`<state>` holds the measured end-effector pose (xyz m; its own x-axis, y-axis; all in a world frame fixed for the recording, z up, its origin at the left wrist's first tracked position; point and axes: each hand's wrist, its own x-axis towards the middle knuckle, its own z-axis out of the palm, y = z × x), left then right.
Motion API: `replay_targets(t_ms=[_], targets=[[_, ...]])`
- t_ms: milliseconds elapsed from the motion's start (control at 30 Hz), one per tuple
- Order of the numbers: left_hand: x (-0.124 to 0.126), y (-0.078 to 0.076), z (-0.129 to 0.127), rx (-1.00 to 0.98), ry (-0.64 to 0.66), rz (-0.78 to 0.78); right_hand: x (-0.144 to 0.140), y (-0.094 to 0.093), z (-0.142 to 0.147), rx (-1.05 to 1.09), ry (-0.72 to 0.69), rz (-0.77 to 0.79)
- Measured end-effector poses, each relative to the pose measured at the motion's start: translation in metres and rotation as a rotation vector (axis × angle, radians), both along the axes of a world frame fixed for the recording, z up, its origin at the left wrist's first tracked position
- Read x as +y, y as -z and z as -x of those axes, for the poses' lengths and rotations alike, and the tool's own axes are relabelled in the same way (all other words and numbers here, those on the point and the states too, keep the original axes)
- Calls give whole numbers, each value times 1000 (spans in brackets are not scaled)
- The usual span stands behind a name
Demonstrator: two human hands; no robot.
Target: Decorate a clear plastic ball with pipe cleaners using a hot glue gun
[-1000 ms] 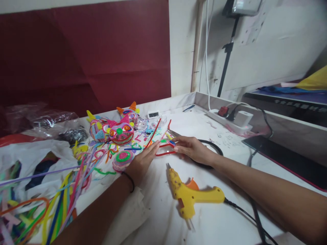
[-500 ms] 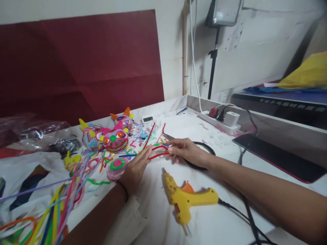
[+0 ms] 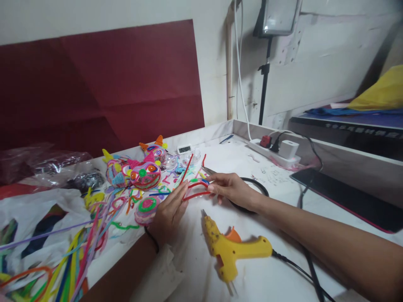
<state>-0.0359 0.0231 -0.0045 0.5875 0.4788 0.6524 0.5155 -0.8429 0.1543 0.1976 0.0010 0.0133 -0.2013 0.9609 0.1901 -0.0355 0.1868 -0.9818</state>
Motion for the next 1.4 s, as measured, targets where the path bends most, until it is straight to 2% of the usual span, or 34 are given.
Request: replay_targets(t_ms=[200,433,667,967,1200,1400], targets=[[-6,-2,-4,-80,-37,17,-1,1,1,9,11,-12],[-15,-9,-12,-152,-128,112,-4,-1,2,1,12,-24],[-16,-13,-13,-89,-83,33,-4,2,3,30,15,-15],[-24,-17,-15,-49,-79,58,-5,0,6,64,7,-22],[-28,-17,-20,-166,-155,107,-8,-1,6,31,25,-69],[-28,-16,-21,-279,-115,219,-10,1,6,-34,78,-141]])
